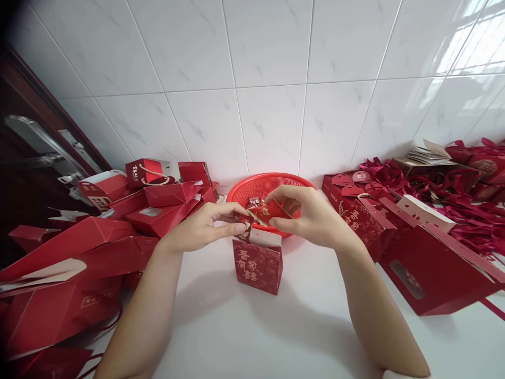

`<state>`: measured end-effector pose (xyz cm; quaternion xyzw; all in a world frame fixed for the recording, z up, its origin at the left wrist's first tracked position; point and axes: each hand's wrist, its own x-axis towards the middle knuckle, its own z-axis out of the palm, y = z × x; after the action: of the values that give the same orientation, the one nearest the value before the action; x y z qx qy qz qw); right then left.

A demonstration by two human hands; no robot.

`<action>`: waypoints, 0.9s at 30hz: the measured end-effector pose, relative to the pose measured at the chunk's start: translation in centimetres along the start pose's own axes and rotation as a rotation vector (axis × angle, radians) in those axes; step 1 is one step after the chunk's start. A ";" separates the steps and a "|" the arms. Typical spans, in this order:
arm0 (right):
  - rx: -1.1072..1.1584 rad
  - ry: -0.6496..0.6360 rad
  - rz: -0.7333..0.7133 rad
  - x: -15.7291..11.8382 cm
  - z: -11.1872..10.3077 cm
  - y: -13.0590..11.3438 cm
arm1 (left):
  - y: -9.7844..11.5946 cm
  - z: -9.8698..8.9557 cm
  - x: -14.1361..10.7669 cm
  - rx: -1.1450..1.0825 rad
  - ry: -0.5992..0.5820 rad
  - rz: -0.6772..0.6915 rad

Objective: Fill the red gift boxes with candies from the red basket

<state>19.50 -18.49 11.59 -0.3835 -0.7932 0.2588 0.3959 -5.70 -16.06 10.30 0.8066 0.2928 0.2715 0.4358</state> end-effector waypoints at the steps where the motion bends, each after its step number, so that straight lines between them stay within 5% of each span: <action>1: -0.012 -0.016 0.001 0.0 -0.1 -0.1 | -0.1 0.1 0.1 0.037 -0.012 -0.003; 11: -0.124 -0.047 0.047 -0.5 -1.3 -0.2 | -1.2 1.5 1.3 0.260 0.087 0.015; 27: -0.187 -0.066 0.019 -0.9 -2.0 -0.6 | 0.2 1.9 1.0 0.625 -0.031 0.053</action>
<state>21.30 -19.29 12.73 -0.4177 -0.8229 0.1998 0.3294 -3.65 -16.48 9.75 0.9129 0.3341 0.1672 0.1642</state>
